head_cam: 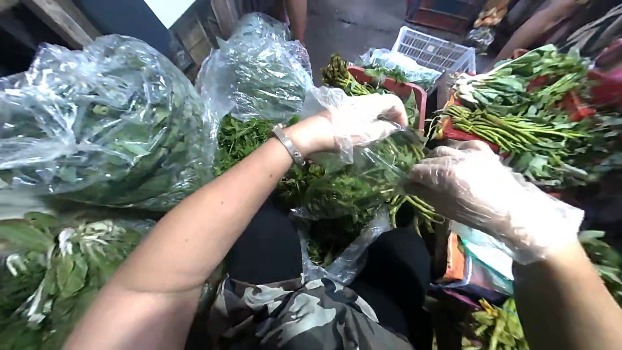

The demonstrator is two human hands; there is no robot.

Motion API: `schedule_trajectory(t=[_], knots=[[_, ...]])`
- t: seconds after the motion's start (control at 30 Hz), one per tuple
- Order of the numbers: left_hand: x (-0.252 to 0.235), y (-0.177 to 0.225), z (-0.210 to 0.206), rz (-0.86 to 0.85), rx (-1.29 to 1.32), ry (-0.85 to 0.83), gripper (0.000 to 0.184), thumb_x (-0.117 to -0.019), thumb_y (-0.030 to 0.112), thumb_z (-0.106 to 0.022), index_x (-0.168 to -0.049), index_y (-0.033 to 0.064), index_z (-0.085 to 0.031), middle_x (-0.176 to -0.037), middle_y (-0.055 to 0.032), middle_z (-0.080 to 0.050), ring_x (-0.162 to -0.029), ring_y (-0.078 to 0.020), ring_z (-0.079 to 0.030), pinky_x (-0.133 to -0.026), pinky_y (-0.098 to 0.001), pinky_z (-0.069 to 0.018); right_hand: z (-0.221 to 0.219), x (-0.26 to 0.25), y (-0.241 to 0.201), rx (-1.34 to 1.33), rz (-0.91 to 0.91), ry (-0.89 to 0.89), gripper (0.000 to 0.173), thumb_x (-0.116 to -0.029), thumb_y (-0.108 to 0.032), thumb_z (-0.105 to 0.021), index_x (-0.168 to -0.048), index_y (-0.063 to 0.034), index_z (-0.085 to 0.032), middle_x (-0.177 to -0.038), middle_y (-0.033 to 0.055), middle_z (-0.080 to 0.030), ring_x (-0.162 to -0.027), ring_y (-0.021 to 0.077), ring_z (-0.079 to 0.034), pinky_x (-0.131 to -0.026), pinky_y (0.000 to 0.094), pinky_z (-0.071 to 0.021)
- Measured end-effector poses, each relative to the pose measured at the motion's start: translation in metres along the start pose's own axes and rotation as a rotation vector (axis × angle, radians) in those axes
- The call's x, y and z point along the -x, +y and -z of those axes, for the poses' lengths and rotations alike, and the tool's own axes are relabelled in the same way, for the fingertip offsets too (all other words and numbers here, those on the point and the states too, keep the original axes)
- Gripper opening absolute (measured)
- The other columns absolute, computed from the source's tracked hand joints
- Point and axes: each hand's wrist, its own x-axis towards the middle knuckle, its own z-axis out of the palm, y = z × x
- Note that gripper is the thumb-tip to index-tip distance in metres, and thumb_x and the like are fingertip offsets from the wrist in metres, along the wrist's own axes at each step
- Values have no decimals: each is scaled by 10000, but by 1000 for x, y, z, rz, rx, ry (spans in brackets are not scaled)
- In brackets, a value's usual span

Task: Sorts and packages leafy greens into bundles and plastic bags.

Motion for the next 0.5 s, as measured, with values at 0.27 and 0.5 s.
schedule_trajectory(t=[0.27,0.5], knots=[[37,-7,10,-9,-333,-79,482,-921,355,-705,-1315,89,-620,-1113,-114,-720,-1022,-289,-695,-906,-564,-530,-26,-60,4,-156,143,170,127,-927,-154,-642,-916,-108,-760,-745,85,-701,-748,293,-688,-863,574,-482],[55,-34,15,-160,-304,-68,181,-962,136,-628,-910,-8,-725,-880,-170,-700,-864,-313,-690,-815,-484,-533,-1,-51,6,-921,-307,-309,309,-1098,-153,-416,-1262,-41,-653,-936,29,-721,-699,72,-696,-614,232,-602]])
